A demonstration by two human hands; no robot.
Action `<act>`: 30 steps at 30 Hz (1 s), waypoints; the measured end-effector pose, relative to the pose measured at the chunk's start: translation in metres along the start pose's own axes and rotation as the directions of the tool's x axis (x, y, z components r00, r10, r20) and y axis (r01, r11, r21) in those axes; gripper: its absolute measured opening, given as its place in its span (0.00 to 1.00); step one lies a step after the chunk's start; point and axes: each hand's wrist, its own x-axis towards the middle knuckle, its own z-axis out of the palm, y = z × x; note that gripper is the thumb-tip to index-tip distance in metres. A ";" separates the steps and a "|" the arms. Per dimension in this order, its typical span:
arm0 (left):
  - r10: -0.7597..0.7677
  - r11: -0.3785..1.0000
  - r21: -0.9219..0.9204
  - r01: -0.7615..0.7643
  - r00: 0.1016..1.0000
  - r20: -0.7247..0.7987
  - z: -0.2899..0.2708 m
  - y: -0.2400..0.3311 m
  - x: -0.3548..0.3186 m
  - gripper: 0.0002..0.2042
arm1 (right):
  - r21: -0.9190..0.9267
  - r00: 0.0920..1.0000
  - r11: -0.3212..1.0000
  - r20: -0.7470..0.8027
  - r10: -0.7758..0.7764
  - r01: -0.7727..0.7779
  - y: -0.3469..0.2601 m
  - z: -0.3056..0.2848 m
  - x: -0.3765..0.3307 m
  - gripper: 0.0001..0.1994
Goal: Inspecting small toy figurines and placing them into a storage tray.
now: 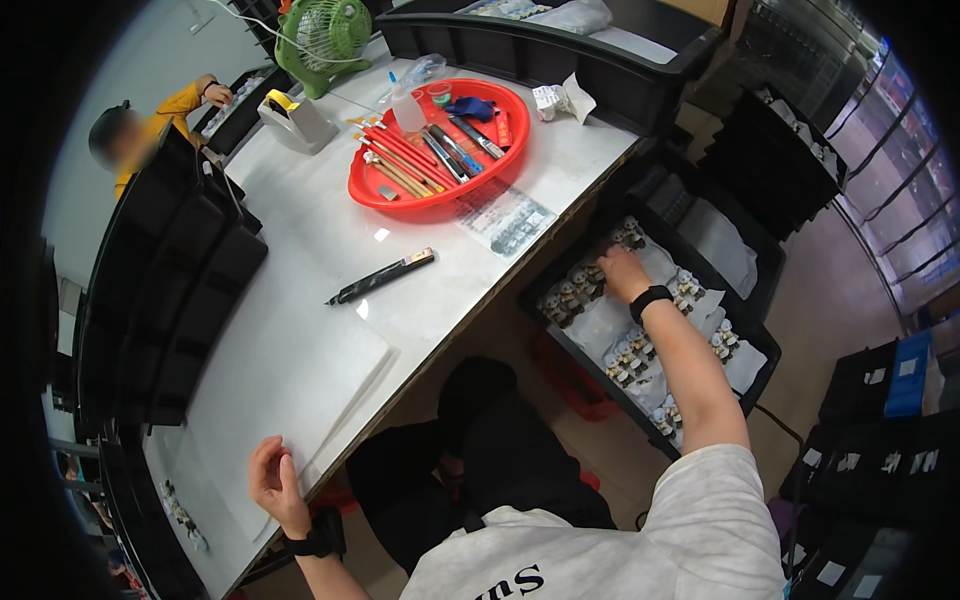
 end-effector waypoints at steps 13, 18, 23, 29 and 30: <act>-0.010 1.000 -0.015 0.009 1.000 -0.022 0.005 -0.008 -0.002 0.06 | 0.431 0.923 0.902 -0.345 0.173 -0.008 -0.033 -0.062 -0.091 0.22; -0.007 0.999 0.031 0.007 1.000 -0.021 0.004 -0.012 -0.001 0.06 | 0.377 0.700 0.825 -0.443 0.560 -0.421 0.015 -0.044 -0.214 0.21; 0.036 0.999 0.042 -0.034 0.999 -0.029 -0.011 -0.012 -0.002 0.06 | 0.429 0.428 0.453 -0.159 0.889 -0.781 0.013 -0.007 -0.298 0.36; 0.031 0.999 0.040 -0.032 0.999 0.010 0.006 -0.011 -0.004 0.05 | 0.438 0.388 0.258 0.239 0.890 -0.861 0.003 -0.007 -0.316 0.43; 0.016 0.999 0.028 -0.016 1.000 0.005 0.003 -0.011 -0.005 0.05 | 0.438 0.412 0.277 0.250 0.876 -0.855 0.001 -0.007 -0.310 0.45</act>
